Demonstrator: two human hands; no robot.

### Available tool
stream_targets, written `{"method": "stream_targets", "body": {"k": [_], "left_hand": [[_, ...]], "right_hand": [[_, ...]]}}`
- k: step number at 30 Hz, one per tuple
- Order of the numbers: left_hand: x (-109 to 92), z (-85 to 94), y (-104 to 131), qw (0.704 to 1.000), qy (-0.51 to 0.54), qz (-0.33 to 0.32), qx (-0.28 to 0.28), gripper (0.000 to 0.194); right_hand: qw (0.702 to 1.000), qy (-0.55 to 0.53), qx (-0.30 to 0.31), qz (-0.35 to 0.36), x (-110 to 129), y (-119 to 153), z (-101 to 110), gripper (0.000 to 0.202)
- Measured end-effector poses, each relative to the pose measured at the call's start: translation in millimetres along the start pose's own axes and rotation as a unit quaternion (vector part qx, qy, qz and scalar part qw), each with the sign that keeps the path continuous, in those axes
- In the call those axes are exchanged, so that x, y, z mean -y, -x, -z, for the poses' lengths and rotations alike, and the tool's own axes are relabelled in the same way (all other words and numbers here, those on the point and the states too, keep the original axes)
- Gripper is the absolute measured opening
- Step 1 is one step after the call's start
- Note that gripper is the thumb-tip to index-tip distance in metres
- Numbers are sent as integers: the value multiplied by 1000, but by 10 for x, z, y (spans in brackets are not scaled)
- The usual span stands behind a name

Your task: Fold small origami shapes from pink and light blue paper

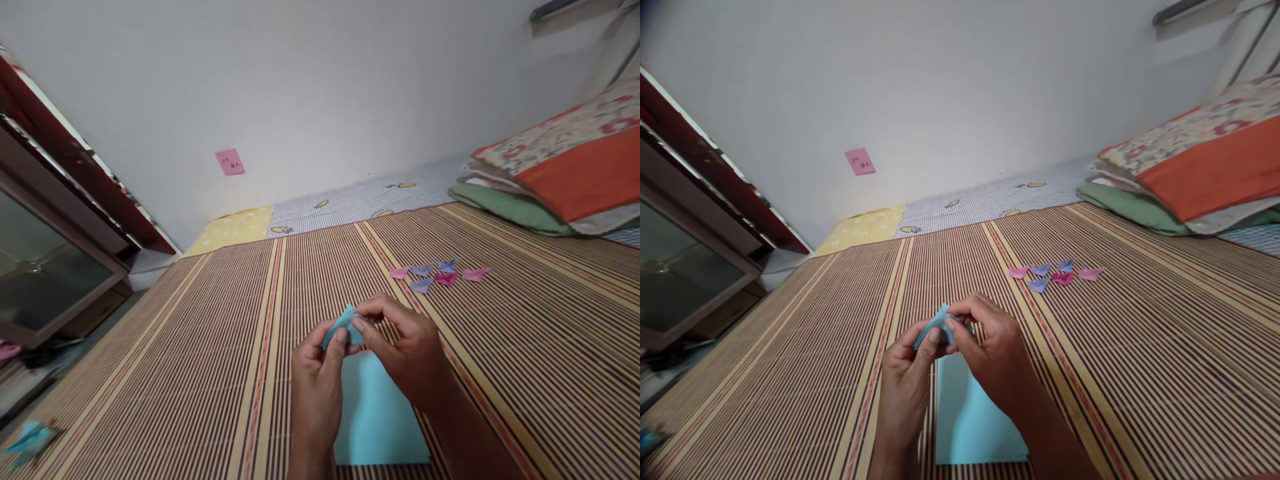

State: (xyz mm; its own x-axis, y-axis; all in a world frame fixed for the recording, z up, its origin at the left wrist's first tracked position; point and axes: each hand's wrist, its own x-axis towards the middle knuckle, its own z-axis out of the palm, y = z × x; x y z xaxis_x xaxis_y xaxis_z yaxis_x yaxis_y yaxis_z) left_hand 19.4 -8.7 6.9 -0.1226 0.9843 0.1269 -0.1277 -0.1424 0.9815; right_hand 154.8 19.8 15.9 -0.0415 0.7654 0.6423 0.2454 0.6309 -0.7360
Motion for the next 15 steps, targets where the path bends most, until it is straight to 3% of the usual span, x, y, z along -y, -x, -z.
{"method": "stream_targets", "body": {"k": [10,15], "left_hand": [[-77,47,11,995,-82,-5,57,28],[-66,92,23,996,-83,-9,31,22]], "right_hand": [[1000,-13,5,5,-36,0,48,9],[999,-40,1,-23,-16,18,48,11]]}}
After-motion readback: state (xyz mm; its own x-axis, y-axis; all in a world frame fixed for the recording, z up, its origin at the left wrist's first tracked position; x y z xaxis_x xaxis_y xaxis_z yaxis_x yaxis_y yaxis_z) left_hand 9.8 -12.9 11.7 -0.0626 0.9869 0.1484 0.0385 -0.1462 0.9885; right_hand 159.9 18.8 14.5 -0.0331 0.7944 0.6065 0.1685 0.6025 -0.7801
